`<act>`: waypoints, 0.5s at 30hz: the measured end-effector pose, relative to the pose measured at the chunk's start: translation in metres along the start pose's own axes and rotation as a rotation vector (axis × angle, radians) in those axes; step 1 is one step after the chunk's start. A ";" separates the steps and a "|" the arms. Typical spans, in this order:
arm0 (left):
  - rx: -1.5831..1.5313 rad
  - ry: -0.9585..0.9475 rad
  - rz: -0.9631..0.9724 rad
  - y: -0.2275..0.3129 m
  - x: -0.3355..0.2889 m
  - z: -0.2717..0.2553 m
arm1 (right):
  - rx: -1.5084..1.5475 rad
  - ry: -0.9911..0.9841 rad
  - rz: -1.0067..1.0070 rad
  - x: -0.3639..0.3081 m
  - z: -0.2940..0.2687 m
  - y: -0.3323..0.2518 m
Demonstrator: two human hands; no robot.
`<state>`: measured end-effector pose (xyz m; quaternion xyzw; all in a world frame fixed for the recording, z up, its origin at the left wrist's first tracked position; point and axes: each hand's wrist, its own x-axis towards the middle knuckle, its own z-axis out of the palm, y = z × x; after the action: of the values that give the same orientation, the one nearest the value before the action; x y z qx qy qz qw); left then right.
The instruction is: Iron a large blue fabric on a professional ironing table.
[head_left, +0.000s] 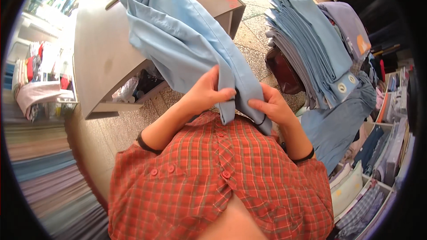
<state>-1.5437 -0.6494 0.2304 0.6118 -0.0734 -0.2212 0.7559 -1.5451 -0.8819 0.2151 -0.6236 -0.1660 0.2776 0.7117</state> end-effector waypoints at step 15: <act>-0.295 0.044 -0.042 0.011 -0.003 -0.033 | -0.563 0.414 -0.187 0.001 0.092 -0.035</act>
<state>-1.5314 -0.6168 0.2335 0.5003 -0.0107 -0.2317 0.8342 -1.5913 -0.8106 0.2646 -0.8203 -0.1448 0.0226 0.5528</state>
